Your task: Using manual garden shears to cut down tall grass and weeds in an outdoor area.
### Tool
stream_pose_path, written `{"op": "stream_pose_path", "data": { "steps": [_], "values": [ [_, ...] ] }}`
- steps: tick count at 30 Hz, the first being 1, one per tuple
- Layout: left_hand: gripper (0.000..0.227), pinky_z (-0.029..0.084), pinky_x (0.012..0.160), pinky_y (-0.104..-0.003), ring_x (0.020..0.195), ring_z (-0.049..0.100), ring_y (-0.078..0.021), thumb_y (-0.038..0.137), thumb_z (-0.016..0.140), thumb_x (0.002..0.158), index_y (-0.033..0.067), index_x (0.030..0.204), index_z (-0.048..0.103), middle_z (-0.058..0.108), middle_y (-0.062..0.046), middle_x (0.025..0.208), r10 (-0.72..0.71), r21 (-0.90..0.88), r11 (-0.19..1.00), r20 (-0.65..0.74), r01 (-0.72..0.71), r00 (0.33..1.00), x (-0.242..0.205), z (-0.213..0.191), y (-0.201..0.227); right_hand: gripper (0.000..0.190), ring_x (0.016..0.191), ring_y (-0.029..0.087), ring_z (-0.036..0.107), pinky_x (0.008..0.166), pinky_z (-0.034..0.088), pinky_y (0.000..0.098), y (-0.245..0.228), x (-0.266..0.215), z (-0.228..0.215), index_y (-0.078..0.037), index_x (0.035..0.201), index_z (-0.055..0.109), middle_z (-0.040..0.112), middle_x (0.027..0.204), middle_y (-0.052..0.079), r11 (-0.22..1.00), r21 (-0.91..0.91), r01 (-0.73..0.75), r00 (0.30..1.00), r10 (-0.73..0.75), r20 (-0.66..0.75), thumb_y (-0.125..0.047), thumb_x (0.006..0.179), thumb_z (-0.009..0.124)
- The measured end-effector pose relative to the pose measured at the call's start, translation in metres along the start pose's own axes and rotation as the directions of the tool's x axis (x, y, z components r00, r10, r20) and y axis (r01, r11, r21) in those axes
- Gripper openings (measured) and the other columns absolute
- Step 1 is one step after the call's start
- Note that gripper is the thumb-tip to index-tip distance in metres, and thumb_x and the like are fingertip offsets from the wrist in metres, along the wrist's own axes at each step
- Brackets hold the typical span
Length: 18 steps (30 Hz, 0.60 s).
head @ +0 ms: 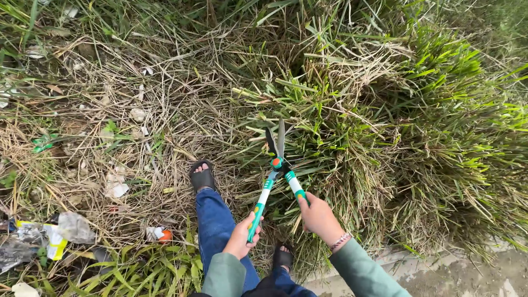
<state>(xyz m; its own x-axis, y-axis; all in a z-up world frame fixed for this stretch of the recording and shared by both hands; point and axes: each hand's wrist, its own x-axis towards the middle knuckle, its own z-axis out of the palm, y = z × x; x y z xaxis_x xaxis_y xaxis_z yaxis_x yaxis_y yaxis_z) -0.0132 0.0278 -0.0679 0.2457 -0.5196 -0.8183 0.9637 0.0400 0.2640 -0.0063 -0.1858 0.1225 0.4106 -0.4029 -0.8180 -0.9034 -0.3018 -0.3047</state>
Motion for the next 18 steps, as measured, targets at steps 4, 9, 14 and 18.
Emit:
{"op": "stream_pose_path", "data": {
  "steps": [4,9,14,18],
  "values": [
    [0.057,0.031,0.029,-0.017,0.044,0.051,-0.0111,0.048,0.051,0.105,-0.0054,0.126,0.055,0.052,-0.006,0.069,0.028,0.005,1.000,0.000,-0.028,1.000,0.006,-0.003,0.005,0.054,0.051,0.013,0.069,0.045,0.061,0.0230,0.008,0.017,0.005,0.009,0.147,0.042,0.070,0.077,0.014,1.000,-0.001,-0.001,1.000,0.001,-0.003,-0.028,0.106,0.039],
    [0.059,0.033,0.031,-0.016,0.049,0.053,-0.0106,0.051,0.050,0.105,-0.0050,0.125,0.055,0.052,-0.006,0.073,0.069,0.005,0.998,-0.007,-0.069,0.998,0.016,0.020,0.015,0.051,0.047,0.013,0.065,0.038,0.058,0.0216,0.024,0.077,-0.010,0.010,0.145,0.044,0.064,0.069,0.012,0.999,-0.018,0.040,0.999,-0.040,0.001,-0.024,0.106,0.045],
    [0.058,0.034,0.033,-0.015,0.053,0.053,-0.0103,0.052,0.047,0.105,-0.0030,0.122,0.055,0.052,-0.006,0.076,0.091,0.097,0.991,-0.032,-0.087,0.995,0.044,0.030,0.043,0.052,0.047,0.016,0.062,0.038,0.053,0.0236,0.003,0.097,-0.051,0.013,0.143,0.047,0.065,0.067,0.016,0.998,0.024,0.065,0.998,-0.065,0.008,-0.023,0.105,0.049],
    [0.060,0.037,0.032,-0.018,0.053,0.058,-0.0155,0.057,0.056,0.100,-0.0012,0.111,0.062,0.060,-0.011,0.073,0.096,0.319,0.947,-0.132,-0.050,0.987,0.065,-0.011,0.083,0.052,0.043,0.012,0.054,0.040,0.044,0.0195,-0.014,0.103,-0.103,0.011,0.141,0.052,0.061,0.061,0.010,0.997,0.072,0.014,0.998,-0.018,0.061,-0.024,0.103,0.050]
  ]
}}
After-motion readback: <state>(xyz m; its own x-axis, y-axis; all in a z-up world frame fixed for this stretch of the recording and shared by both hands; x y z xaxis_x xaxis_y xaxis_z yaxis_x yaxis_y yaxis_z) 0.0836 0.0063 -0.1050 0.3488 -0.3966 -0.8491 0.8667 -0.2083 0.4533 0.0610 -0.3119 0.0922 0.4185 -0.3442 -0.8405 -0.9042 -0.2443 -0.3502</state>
